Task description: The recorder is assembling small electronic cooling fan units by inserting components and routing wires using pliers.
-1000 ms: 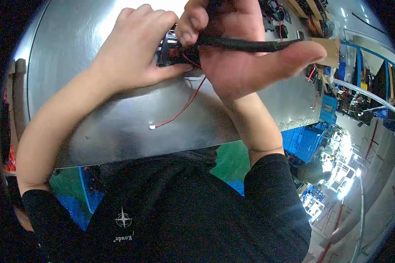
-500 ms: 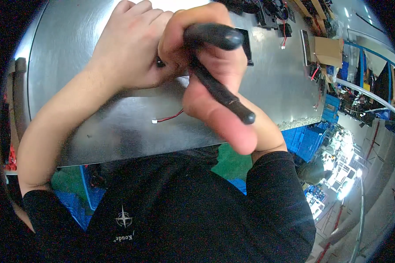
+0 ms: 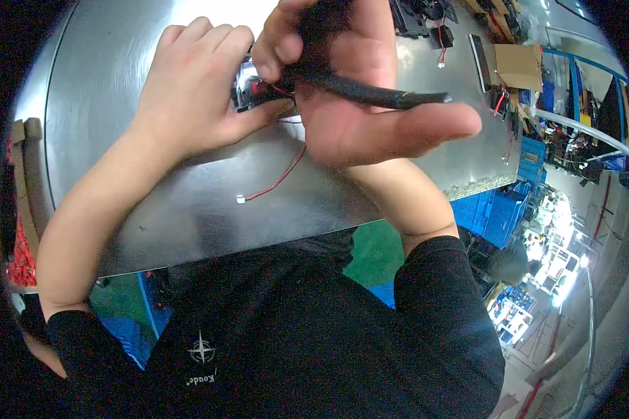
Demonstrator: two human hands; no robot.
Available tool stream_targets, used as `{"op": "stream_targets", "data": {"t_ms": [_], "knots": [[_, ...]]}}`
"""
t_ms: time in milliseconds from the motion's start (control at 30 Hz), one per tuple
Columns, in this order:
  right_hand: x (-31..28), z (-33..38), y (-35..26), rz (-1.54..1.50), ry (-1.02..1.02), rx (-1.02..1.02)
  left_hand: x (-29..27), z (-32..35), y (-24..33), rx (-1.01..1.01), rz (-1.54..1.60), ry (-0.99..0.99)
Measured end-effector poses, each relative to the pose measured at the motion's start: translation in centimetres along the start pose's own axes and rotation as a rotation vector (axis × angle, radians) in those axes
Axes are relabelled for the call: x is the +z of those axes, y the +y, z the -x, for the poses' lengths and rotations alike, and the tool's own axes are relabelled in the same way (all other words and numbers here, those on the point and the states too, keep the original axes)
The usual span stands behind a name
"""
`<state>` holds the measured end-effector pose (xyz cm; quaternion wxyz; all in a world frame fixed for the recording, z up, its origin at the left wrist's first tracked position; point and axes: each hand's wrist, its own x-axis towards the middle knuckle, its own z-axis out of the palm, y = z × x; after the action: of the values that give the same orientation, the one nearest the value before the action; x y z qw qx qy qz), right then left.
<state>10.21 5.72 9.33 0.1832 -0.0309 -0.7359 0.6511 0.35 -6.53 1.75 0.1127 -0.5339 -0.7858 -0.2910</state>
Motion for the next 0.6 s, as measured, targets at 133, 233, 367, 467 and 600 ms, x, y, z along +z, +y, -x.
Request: {"op": "stream_targets", "data": {"t_ms": [133, 233, 367, 467, 600], "knots": [[1.6, -0.5, -0.5, 0.023, 0.150, 0.087, -0.9, 0.2, -0.4, -0.032, -0.018, -0.044], [-5.7, -4.6, 2.5, -0.636, -0.327, -0.256, 0.1, 0.0, -1.0, -0.053, -0.021, 0.005], [-14.2, -8.4, 4.9, -0.837, -0.308, -0.175, 0.7, -0.7, -1.1, 0.009, 0.062, 0.000], [-17.0, -8.7, 9.5, -1.090, -0.364, 0.018, 0.6, -0.1, -1.5, 0.066, 0.098, 0.069], [-16.0, -8.2, 11.0, -0.993, -0.278, 0.115, 0.5, 0.0, -0.9, 0.029, 0.148, -0.004]]}}
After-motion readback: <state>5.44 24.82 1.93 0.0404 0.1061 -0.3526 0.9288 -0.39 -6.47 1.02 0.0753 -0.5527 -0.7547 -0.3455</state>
